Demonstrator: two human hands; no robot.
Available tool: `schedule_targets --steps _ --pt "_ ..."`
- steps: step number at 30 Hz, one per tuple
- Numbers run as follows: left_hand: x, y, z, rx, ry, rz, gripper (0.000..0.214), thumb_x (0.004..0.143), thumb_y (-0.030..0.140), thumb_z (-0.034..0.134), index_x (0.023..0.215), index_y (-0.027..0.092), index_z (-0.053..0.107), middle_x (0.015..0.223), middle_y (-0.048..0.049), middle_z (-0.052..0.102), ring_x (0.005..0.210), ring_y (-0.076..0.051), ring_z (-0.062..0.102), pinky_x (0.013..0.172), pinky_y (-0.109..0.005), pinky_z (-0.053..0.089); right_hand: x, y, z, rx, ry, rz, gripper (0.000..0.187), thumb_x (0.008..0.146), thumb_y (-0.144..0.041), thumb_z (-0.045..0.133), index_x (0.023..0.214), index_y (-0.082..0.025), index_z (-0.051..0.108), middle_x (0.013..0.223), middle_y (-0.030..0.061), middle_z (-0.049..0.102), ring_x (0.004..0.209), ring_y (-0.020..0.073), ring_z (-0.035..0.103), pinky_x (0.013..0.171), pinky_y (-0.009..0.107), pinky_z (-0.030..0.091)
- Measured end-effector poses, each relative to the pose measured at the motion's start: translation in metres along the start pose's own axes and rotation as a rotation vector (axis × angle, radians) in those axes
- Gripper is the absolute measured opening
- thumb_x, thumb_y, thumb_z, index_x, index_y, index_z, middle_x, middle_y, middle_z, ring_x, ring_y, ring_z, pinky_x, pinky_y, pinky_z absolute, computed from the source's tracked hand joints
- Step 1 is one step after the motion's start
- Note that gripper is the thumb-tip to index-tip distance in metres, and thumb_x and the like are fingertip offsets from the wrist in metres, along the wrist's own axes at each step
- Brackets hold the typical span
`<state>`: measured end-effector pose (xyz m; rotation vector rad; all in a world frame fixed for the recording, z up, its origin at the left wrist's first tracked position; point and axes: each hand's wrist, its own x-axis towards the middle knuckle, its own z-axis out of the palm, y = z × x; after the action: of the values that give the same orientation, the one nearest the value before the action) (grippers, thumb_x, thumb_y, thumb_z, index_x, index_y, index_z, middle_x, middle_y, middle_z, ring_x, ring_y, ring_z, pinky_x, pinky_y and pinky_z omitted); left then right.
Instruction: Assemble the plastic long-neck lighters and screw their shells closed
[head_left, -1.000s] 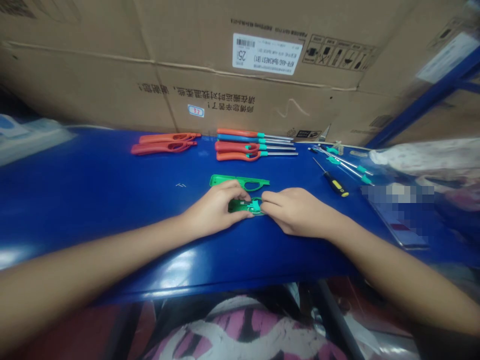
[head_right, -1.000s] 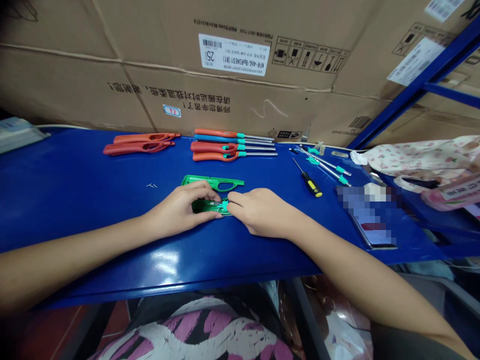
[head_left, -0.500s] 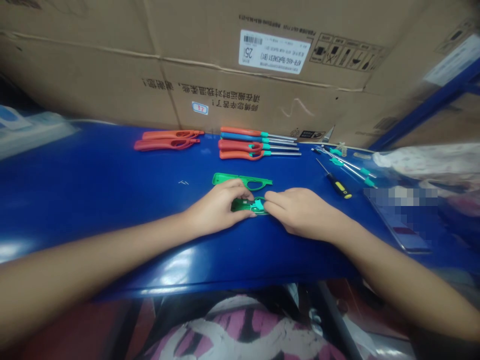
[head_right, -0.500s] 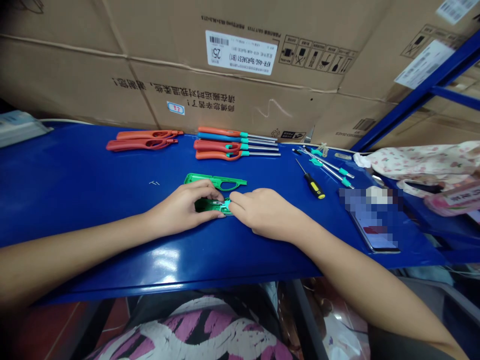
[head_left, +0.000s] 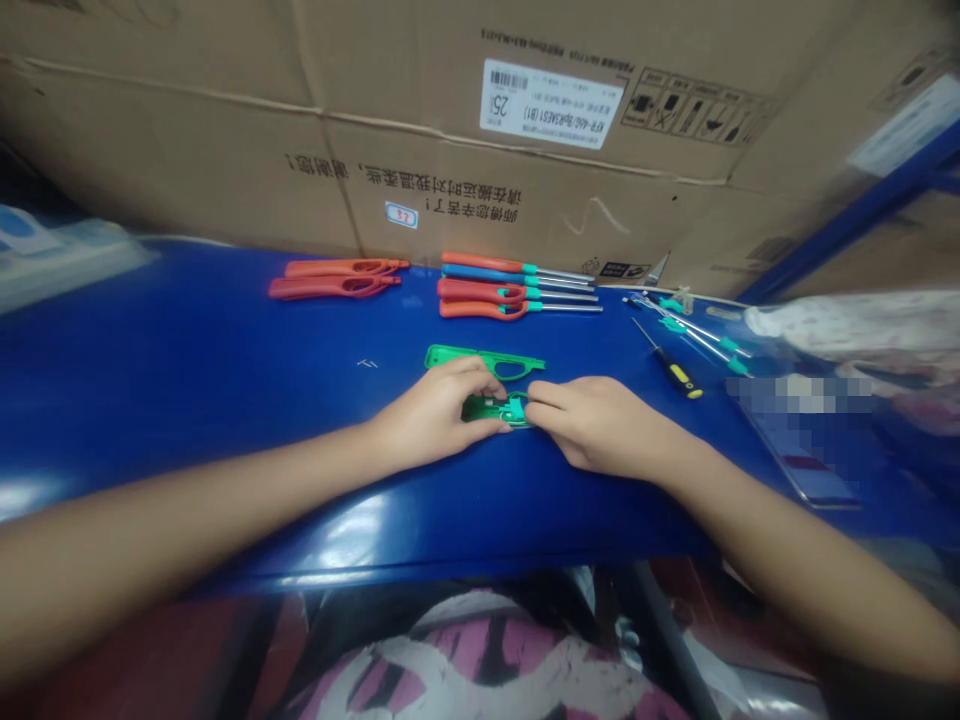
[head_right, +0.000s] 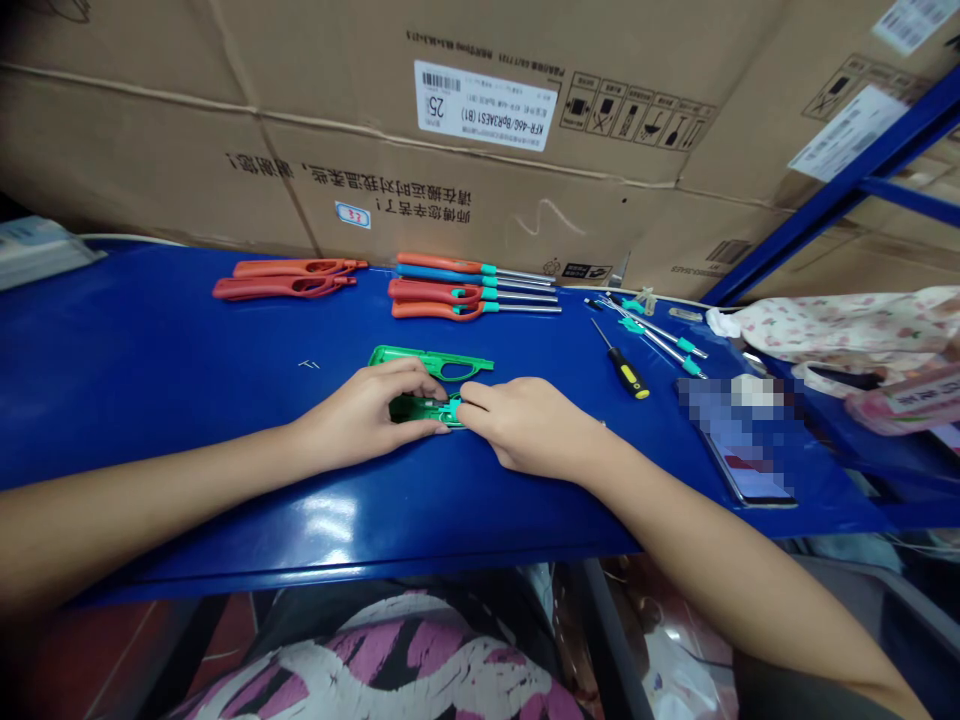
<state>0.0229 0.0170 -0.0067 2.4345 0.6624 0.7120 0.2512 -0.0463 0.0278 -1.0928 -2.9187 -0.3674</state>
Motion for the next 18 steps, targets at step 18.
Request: schedule_targets --steps 18 --pt "-0.004 0.0 -0.003 0.26 -0.095 0.209 0.035 0.102 0.036 0.051 0.126 0.02 0.07 0.1 -0.0098 0.06 0.093 -0.022 0.059 0.084 -0.036 0.053 -0.008 0.009 -0.01 0.119 0.1 0.05 0.027 0.103 -0.027 0.045 0.1 -0.018 0.07 0.096 0.0062 0.07 0.071 0.0146 0.058 0.063 0.029 0.035"
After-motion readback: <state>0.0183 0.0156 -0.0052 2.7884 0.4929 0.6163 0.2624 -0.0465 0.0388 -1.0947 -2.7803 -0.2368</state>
